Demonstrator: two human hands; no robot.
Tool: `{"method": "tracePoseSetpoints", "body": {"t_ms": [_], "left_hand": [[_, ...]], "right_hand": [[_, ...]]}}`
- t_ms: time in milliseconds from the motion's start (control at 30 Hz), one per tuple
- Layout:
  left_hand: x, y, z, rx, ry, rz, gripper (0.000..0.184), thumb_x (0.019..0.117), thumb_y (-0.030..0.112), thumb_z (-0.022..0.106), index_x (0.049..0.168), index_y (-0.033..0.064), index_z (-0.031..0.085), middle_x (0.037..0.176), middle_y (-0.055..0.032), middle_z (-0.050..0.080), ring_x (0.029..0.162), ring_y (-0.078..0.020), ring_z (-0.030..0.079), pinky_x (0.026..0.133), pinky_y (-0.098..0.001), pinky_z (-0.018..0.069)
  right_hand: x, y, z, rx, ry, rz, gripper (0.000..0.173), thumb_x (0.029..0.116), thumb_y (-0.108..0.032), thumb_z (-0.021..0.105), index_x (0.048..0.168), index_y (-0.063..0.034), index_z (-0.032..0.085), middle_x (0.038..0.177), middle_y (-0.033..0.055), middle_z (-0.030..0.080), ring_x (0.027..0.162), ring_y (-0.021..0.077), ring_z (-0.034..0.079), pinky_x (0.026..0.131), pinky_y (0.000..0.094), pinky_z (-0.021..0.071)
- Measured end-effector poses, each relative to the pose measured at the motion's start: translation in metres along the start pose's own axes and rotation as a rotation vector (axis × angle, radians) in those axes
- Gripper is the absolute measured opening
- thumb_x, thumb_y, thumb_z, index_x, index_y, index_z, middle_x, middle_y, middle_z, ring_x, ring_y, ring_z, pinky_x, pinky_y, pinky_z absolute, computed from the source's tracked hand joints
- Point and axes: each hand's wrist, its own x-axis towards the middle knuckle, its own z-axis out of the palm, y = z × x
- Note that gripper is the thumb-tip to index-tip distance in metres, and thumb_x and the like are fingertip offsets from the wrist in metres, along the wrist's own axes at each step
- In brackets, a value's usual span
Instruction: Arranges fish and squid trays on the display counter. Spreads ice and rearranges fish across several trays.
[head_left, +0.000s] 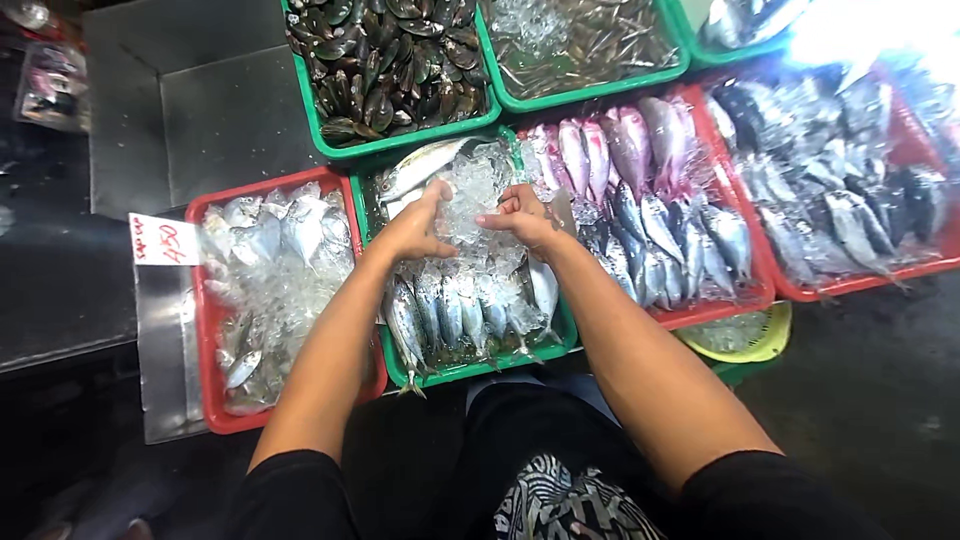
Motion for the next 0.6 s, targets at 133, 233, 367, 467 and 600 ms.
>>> {"method": "tracePoseSetpoints", "body": {"t_ms": [133,233,367,467,600], "left_hand": [[0.009,-0.006,-0.001,0.040,-0.061,-0.023,0.089,0.0650,0.025,0.095,0.140,0.0061,0.051,0.113,-0.0185,0.068,0.103,-0.0302,0.068,0.091,-0.0522,0.0562],[0.015,-0.006,-0.004,0.088,-0.095,-0.057,0.080,0.0644,0.027,0.095,0.132,0.0023,0.060,0.114,-0.0185,0.070,0.106,-0.0296,0.069,0.095,-0.0529,0.0552],[0.020,-0.002,-0.009,0.141,-0.139,-0.048,0.066,0.0667,0.028,0.093,0.120,0.0003,0.067,0.106,-0.0168,0.071,0.099,-0.0282,0.070,0.089,-0.0530,0.0563],[0.016,0.001,-0.016,0.116,-0.123,-0.013,0.059,0.0641,0.023,0.090,0.114,-0.0002,0.068,0.100,-0.0147,0.072,0.092,-0.0250,0.070,0.084,-0.0507,0.0573],[0.005,0.007,-0.028,0.033,-0.151,-0.011,0.055,0.0637,0.021,0.088,0.111,0.0005,0.069,0.099,-0.0120,0.072,0.090,-0.0205,0.070,0.081,-0.0448,0.0587]], "right_hand": [[-0.022,0.001,-0.003,-0.215,-0.064,-0.092,0.114,0.0597,-0.028,0.099,0.151,-0.0058,0.035,0.126,0.0191,0.060,0.109,0.0325,0.063,0.093,0.0533,0.0548],[-0.037,0.011,0.003,-0.469,-0.070,-0.189,0.134,0.0536,-0.026,0.097,0.163,-0.0197,0.020,0.140,0.0265,0.052,0.121,0.0426,0.058,0.098,0.0620,0.0501],[-0.039,0.015,0.011,-0.394,0.097,-0.154,0.117,0.0580,-0.011,0.088,0.159,-0.0229,0.030,0.134,0.0232,0.057,0.113,0.0389,0.062,0.092,0.0589,0.0538],[-0.043,0.010,0.008,-0.198,0.138,-0.080,0.106,0.0631,-0.014,0.086,0.155,-0.0213,0.035,0.128,0.0182,0.062,0.112,0.0353,0.063,0.090,0.0585,0.0545],[-0.061,0.002,0.001,-0.066,0.180,-0.045,0.093,0.0651,-0.014,0.085,0.148,-0.0110,0.044,0.126,0.0174,0.064,0.114,0.0329,0.064,0.092,0.0564,0.0543]]}}
